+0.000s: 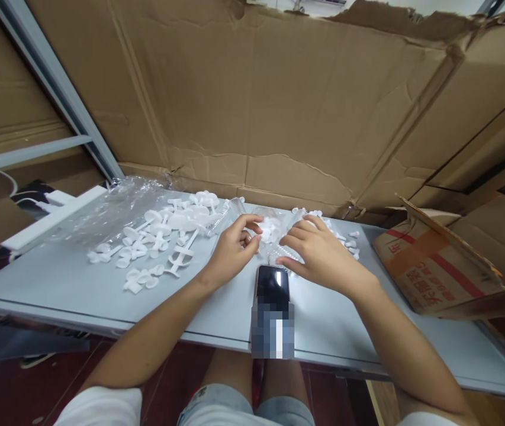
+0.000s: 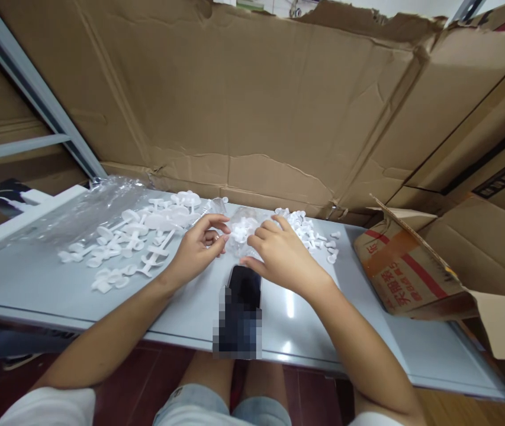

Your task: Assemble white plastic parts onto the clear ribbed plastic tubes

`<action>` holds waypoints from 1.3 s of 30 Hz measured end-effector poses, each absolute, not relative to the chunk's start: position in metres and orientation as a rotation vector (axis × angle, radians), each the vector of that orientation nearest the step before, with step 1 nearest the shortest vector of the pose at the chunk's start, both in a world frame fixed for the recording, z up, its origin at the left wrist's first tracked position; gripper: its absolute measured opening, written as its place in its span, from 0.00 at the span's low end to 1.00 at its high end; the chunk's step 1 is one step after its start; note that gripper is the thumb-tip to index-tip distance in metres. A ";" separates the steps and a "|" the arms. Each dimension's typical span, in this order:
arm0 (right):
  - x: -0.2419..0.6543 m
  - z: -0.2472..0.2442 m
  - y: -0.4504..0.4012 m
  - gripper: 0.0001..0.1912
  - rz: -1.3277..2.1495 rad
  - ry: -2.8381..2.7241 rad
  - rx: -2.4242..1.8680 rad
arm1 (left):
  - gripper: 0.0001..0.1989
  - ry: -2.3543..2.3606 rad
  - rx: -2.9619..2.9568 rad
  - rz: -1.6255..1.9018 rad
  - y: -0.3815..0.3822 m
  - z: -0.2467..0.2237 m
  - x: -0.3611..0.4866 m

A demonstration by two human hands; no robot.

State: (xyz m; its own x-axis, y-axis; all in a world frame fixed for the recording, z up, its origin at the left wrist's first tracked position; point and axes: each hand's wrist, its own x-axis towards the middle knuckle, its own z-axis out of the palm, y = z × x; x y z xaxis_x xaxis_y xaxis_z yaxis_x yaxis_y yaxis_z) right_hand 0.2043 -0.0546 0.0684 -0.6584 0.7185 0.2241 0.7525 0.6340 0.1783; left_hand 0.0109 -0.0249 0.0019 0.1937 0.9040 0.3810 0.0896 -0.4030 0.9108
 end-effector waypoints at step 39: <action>0.205 0.001 -0.019 0.14 0.701 -1.343 -0.984 | 0.24 0.852 1.668 1.271 -0.001 -0.015 0.016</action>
